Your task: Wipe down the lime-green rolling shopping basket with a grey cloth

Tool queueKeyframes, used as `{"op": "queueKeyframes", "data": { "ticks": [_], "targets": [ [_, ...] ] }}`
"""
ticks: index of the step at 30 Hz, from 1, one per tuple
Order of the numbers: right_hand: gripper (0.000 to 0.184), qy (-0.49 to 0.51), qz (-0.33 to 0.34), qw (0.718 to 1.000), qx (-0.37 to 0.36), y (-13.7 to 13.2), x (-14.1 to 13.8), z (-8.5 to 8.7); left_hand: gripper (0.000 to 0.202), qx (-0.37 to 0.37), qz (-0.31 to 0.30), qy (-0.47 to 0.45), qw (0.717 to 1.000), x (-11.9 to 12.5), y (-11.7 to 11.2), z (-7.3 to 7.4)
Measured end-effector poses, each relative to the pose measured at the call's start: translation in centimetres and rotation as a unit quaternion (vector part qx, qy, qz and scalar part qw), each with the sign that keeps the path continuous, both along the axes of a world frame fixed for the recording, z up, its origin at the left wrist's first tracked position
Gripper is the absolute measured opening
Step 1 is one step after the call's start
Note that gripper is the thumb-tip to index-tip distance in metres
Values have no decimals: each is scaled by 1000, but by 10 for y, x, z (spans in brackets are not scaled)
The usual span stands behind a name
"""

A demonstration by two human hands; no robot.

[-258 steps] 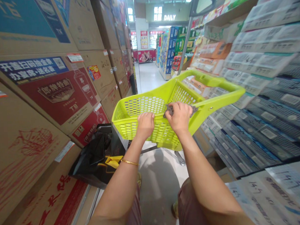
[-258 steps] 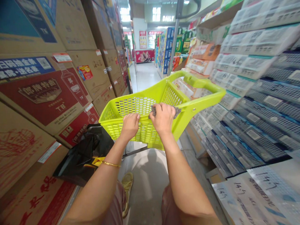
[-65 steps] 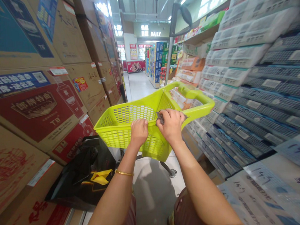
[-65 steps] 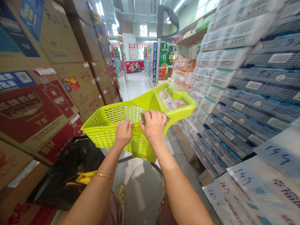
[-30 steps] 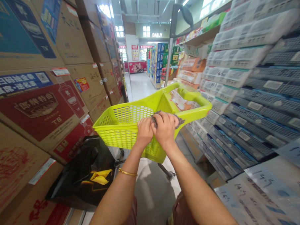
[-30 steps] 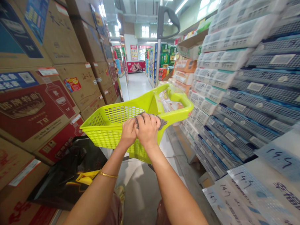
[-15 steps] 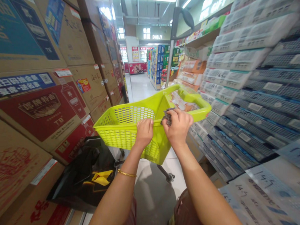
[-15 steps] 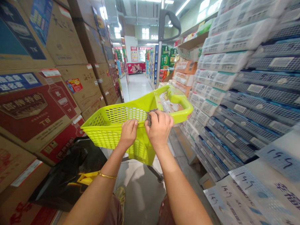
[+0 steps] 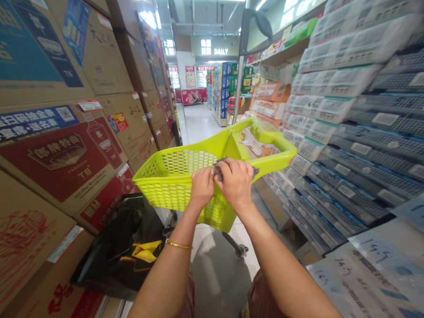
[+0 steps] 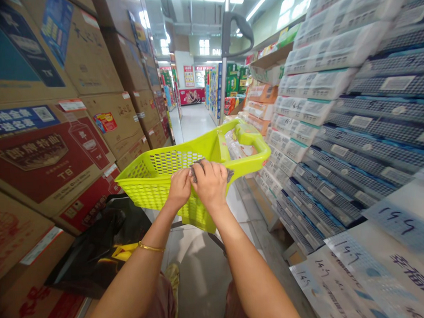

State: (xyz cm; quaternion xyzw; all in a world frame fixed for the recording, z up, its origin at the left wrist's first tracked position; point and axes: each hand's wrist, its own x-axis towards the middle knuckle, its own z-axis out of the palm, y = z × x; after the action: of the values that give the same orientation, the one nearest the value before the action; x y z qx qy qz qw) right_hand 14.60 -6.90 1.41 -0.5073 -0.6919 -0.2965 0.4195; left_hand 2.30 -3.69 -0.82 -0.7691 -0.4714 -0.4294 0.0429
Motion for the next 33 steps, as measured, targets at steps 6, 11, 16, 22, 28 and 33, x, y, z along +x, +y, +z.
{"op": "queueKeyframes", "data": {
  "ticks": [6,11,16,22,28,33],
  "targets": [
    [25,58,-48,996,43,-1,31,12,35,-2,5,2,1000,1,0,1],
    [24,66,-40,996,35,-1,34,15,35,-10,50,4,999,7,-1,4],
    [22,75,-25,997,21,2,23,13,30,46,60,7,997,22,-12,18],
    [21,75,-5,997,23,2,15,9,24,4,-52,-39,998,35,-4,17],
    [21,46,1,999,27,0,19,8,25,18,-58,-41,997,33,2,8],
    [22,48,-25,997,57,0,40,13,33,32,-58,-46,997,33,-3,11]
  ]
}}
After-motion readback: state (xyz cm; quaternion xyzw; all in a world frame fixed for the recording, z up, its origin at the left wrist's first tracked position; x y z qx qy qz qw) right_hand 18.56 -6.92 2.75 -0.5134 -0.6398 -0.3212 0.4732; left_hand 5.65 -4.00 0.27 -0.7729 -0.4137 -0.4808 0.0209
